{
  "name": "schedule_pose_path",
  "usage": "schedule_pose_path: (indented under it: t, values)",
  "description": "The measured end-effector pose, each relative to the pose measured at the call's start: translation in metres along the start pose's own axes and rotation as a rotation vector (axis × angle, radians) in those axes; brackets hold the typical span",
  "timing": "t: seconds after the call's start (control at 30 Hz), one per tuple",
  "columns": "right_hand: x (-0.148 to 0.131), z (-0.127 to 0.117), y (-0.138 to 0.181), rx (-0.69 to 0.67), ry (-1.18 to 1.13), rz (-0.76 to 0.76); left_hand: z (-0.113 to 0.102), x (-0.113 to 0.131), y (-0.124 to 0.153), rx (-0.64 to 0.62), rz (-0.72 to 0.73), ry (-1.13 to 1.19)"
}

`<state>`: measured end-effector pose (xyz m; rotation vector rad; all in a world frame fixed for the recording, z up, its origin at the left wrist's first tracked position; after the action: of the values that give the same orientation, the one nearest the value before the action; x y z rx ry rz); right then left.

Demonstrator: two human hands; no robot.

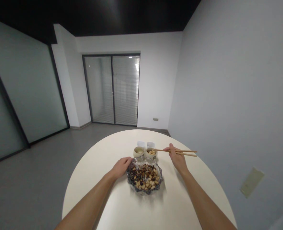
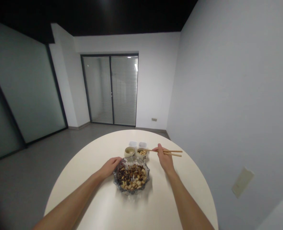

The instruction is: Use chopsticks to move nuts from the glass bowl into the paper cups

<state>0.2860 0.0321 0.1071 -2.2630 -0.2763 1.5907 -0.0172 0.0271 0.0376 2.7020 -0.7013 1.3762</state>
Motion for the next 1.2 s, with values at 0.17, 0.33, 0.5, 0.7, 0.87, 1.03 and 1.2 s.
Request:
schedule_pose_path:
  t: [0.17, 0.33, 0.5, 0.7, 0.87, 1.03, 1.2]
  values:
    - [-0.011, 0.010, 0.004, -0.217, -0.086, -0.004, 0.000, 0.001, 0.000, -0.002, -0.010, -0.004]
    - [-0.025, 0.010, 0.011, -0.339, 0.010, -0.056, 0.000, 0.002, 0.001, 0.000, -0.009, -0.001]
    - [-0.040, 0.007, 0.016, -0.410, 0.160, -0.114, -0.001, 0.002, 0.001, -0.001, -0.003, 0.001]
    - [-0.043, 0.011, 0.019, -0.457, 0.214, -0.139, 0.001, -0.001, -0.001, 0.003, -0.014, 0.000]
    - [-0.042, 0.016, 0.021, -0.474, 0.206, -0.145, 0.002, -0.001, -0.001, 0.009, -0.017, 0.009]
    - [-0.042, 0.019, 0.021, -0.501, 0.205, -0.128, 0.002, 0.001, -0.001, 0.009, -0.017, 0.014]
    - [-0.039, 0.018, 0.020, -0.486, 0.192, -0.129, 0.002, 0.002, -0.001, 0.005, -0.018, 0.010]
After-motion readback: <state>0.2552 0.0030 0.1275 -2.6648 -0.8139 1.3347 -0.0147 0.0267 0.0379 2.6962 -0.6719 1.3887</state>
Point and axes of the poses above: each hand's wrist, its own y-axis away from the middle knuckle, its own z-axis out of the palm, x = y × z, the point moved 6 cm from there along -y, towards the middle knuckle, and after that the axes turned 9 degrees about -x, right-handed, at the moved point
